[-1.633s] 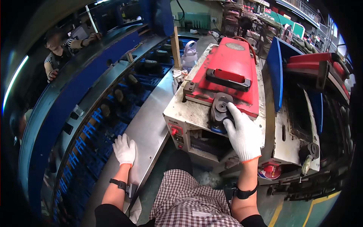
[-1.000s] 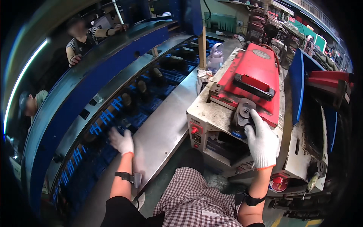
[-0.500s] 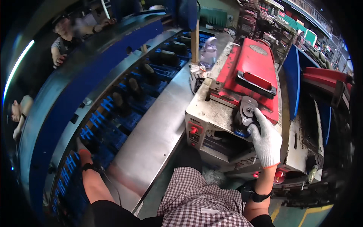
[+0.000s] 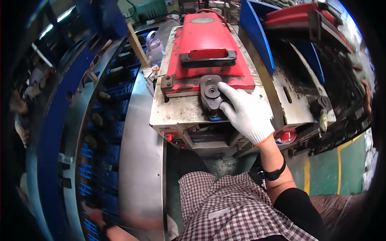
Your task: Positioning shoes in pneumatic pressing machines to bond soles and shape components.
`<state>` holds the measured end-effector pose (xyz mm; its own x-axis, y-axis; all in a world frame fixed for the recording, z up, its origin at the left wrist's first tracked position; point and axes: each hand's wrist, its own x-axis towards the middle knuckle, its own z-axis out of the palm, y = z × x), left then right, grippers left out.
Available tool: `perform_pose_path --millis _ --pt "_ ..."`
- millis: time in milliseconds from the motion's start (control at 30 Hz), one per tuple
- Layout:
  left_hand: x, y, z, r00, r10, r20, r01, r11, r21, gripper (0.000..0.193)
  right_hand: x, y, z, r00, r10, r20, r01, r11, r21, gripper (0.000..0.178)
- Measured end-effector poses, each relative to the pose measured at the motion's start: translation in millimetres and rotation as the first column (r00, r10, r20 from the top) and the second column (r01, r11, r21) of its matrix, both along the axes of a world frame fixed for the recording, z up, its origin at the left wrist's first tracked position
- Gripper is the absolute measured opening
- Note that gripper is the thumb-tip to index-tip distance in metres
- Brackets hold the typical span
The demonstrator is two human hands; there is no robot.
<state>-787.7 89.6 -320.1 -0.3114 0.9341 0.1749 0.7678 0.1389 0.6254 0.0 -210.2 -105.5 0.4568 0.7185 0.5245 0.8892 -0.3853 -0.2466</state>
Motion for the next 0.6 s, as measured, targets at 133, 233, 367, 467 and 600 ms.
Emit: perform_pose_path --millis 133,233,367,467,600 --pt "74.9 -60.4 22.4 0.411 0.035 0.911 -0.191 0.980 0.049 0.064 2.1 -0.7 -3.6 0.998 0.060 -0.013 -0.059 0.993 0.098 0.046" --pt "175.1 -112.7 67.7 -0.073 -0.210 0.975 0.218 0.951 0.221 0.073 3.3 -1.6 1.2 0.995 0.101 -0.025 -0.096 0.981 0.167 0.042" --pt "337.6 -159.4 145.3 -0.487 -0.230 0.842 0.561 0.657 0.504 0.103 -12.6 -10.5 11.9 0.919 0.393 -0.027 -0.358 0.863 0.355 0.046" --pt "451.1 -187.8 184.8 -0.593 -0.217 0.776 0.600 0.524 0.605 0.097 -52.5 -30.2 7.1 0.626 0.743 -0.235 -0.602 0.653 0.459 0.072" --pt "572.3 -229.2 211.4 -0.600 -0.256 0.758 0.710 0.265 0.652 0.084 -46.9 -71.1 6.7 0.182 0.766 -0.616 -0.686 0.548 0.479 0.114"
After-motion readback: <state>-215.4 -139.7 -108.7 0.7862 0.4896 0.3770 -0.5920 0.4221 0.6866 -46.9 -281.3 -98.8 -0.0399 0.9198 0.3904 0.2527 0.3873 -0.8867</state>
